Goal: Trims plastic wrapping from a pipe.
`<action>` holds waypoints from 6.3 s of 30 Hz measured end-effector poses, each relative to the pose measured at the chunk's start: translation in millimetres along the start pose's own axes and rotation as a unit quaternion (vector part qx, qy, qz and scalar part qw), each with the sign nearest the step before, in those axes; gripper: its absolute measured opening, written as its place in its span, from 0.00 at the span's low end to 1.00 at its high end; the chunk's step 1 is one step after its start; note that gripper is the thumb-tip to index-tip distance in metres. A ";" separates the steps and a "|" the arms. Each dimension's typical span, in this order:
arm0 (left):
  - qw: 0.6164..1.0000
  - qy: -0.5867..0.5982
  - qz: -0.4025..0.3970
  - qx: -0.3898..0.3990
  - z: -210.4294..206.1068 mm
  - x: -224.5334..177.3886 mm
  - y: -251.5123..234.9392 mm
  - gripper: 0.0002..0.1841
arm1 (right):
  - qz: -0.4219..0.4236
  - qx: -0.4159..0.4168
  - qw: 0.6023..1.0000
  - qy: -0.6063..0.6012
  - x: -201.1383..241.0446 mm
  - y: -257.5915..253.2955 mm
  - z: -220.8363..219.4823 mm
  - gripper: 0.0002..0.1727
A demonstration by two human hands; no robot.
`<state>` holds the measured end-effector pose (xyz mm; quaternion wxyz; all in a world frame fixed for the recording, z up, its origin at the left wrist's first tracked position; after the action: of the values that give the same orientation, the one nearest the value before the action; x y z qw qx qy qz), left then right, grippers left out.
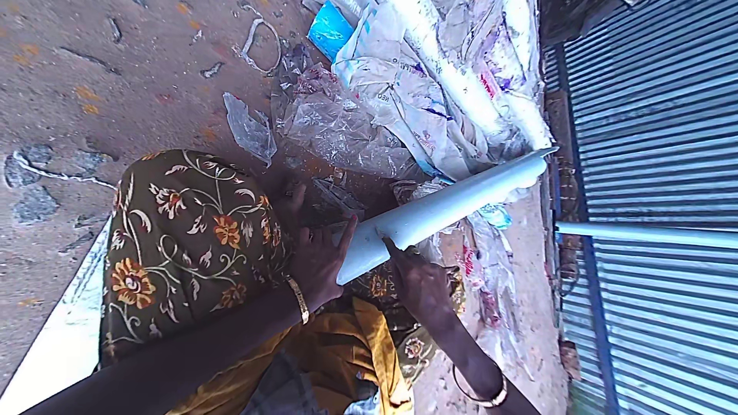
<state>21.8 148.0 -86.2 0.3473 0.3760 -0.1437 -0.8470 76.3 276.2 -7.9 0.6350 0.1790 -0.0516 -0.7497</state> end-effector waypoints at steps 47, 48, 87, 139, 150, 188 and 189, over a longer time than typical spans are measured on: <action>0.987 0.139 -0.012 0.073 -16.7 1.1 -6.1 0.79 | -0.087 -0.132 0.984 -0.083 -5.7 38.2 -25.9 0.27; 0.989 0.132 -0.010 0.073 -15.7 0.3 -5.9 0.79 | -0.067 -0.144 0.984 -0.074 -1.8 39.5 -27.0 0.28; 0.984 0.159 0.016 0.082 -9.7 1.7 -7.4 0.75 | -0.085 -0.176 0.976 -0.097 -21.4 31.3 -33.8 0.26; 0.926 0.180 -0.329 -0.047 58.3 -74.0 -137.5 0.12 | -0.322 0.018 0.916 -0.237 -57.9 -4.9 -21.1 0.20; 0.940 0.159 -0.300 -0.025 46.3 -58.1 -109.1 0.11 | -0.314 -0.022 0.910 -0.270 -29.4 18.1 -33.8 0.21; 0.954 0.076 -0.288 -0.030 62.9 -43.9 -98.7 0.12 | -0.271 -0.144 0.935 -0.179 -11.5 8.0 -38.7 0.22; 0.960 0.093 -0.263 -0.034 63.7 -41.8 -103.7 0.15 | -0.288 -0.111 0.934 -0.177 -24.5 0.7 -35.3 0.23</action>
<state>-55.0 250.3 -73.0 0.1366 0.4654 0.0219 -0.8742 91.9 305.2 -35.5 0.3881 -0.0213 -0.0261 -0.9210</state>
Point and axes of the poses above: each hand's wrist, its own y-axis away from the middle knuckle, its own z-axis out of the back of the hand, x = y × z, the point moved 6 cm from there along -y, towards the middle knuckle, and after that the axes turned 1 degree about -y, right-handed, at the moved point
